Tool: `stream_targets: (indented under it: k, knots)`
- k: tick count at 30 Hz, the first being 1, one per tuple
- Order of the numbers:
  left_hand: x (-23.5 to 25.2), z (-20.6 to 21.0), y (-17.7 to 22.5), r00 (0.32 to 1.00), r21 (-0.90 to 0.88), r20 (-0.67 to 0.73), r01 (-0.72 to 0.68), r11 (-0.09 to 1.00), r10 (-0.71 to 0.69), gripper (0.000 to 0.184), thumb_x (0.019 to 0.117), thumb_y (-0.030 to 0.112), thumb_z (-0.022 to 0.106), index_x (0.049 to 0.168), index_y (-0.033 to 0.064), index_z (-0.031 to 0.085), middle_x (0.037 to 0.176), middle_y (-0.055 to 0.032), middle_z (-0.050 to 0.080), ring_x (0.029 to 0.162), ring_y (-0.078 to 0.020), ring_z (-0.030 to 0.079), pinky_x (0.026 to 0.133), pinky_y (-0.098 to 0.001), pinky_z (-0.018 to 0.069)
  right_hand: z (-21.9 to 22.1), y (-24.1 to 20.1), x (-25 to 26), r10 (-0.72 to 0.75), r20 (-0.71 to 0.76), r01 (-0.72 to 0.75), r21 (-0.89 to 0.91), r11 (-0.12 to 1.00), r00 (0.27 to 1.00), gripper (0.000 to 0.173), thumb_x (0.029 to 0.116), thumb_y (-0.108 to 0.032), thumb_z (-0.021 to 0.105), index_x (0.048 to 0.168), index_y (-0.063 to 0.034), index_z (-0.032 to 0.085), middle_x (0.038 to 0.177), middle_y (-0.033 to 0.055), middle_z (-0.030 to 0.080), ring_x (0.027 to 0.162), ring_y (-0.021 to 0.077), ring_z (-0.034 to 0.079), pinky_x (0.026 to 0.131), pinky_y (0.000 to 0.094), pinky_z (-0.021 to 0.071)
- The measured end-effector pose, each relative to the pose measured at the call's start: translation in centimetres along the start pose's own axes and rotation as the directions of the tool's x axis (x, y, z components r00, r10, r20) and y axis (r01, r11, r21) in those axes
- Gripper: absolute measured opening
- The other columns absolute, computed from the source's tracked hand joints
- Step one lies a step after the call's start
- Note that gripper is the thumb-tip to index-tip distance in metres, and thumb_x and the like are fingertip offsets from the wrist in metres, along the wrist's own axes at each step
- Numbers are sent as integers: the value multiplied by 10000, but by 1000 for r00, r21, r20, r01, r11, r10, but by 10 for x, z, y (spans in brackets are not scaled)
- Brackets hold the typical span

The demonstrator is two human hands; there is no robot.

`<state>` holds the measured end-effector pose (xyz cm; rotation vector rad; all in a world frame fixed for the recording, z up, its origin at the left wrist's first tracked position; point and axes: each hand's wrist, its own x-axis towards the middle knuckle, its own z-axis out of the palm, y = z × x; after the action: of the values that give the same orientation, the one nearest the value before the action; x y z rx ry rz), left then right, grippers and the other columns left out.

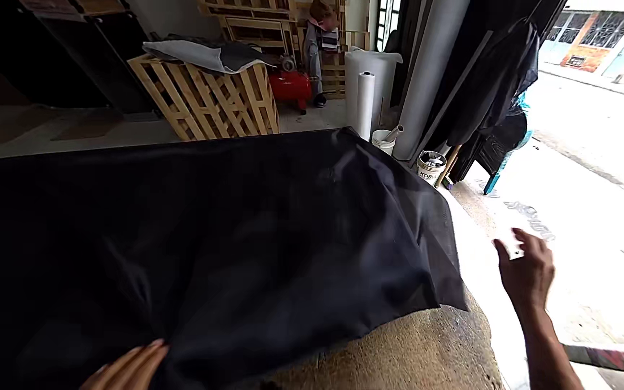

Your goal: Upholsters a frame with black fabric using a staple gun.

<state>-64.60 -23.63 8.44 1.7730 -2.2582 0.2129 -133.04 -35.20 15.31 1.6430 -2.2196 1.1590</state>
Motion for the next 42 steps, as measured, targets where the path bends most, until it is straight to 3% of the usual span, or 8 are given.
stream_targets:
  k: [5, 10, 15, 19, 30, 32, 35, 42]
  knots:
    - [57, 45, 126, 944, -47, -176, -290, 956, 277, 519, 894, 68, 683, 1405, 74, 593, 1445, -179, 582, 1373, -432, 500, 1107, -679, 369, 83, -77, -126, -571, 240, 579, 44, 814, 785, 1040, 637, -760, 804, 1504, -266, 509, 1536, 177, 499, 1360, 407, 516, 1086, 656, 410]
    - [111, 83, 201, 858, 24, -402, -340, 940, 321, 366, 951, 76, 577, 1283, 169, 698, 1328, -25, 678, 1274, -283, 604, 1063, -520, 486, 124, -58, -131, -604, 22, 604, -63, 794, 796, 547, 885, -98, 607, 1392, -302, 637, 1464, 104, 590, 1319, 362, 562, 1069, 614, 417]
    - [124, 73, 221, 869, 13, -379, -340, 940, 320, 327, 945, 121, 600, 1238, 207, 718, 1286, 19, 699, 1268, -249, 605, 1081, -486, 468, 104, -34, -97, -713, -33, 709, 142, 691, 701, 309, 1021, -167, 512, 1161, -285, 760, 1340, -92, 689, 1309, 181, 576, 1109, 472, 411]
    - [146, 76, 265, 903, 13, -308, -312, 950, 301, 378, 934, 136, 641, 1303, 202, 686, 1350, 7, 669, 1281, -262, 602, 1070, -521, 478, 105, -31, -83, -751, 49, 734, 179, 655, 658, 329, 990, -187, 551, 1270, -239, 715, 1395, -58, 657, 1322, 189, 570, 1098, 464, 433]
    - [148, 66, 282, 926, -104, -245, -319, 942, 286, 185, 995, 107, 596, 1056, 160, 762, 1114, 17, 752, 1114, -165, 674, 1059, -415, 478, 100, -27, -65, -881, 122, 809, 356, 469, 457, 232, 998, -111, 574, 1074, -187, 779, 1195, -36, 751, 1184, 189, 661, 1039, 457, 484]
    - [148, 51, 283, 954, -123, -110, -290, 949, 278, 266, 980, 366, 627, 1088, 160, 756, 1193, -4, 732, 1187, -212, 648, 1057, -487, 470, 90, -28, -54, -875, 235, 757, 440, 484, 423, 264, 1023, -325, 582, 1146, -173, 760, 1289, -24, 718, 1238, 204, 634, 1052, 485, 481]
    - [144, 38, 284, 977, -290, -67, -212, 933, 201, 841, 858, 883, 363, 1031, 178, 789, 1192, -9, 746, 1208, -224, 649, 1014, -485, 512, 77, -21, -39, -827, 320, 539, 639, 549, 463, 875, 842, -877, 460, 1201, -129, 737, 1288, 39, 718, 1263, 211, 627, 1078, 495, 473]
    - [161, 55, 268, 983, -196, -99, -170, 966, 153, 278, 1003, 332, 580, 1070, 162, 790, 1036, 10, 733, 1026, -163, 684, 892, -292, 575, 100, -15, -35, -749, 318, 651, 371, 662, 581, 301, 995, -408, 615, 1183, -234, 774, 1255, 7, 720, 1168, 230, 663, 919, 443, 556]
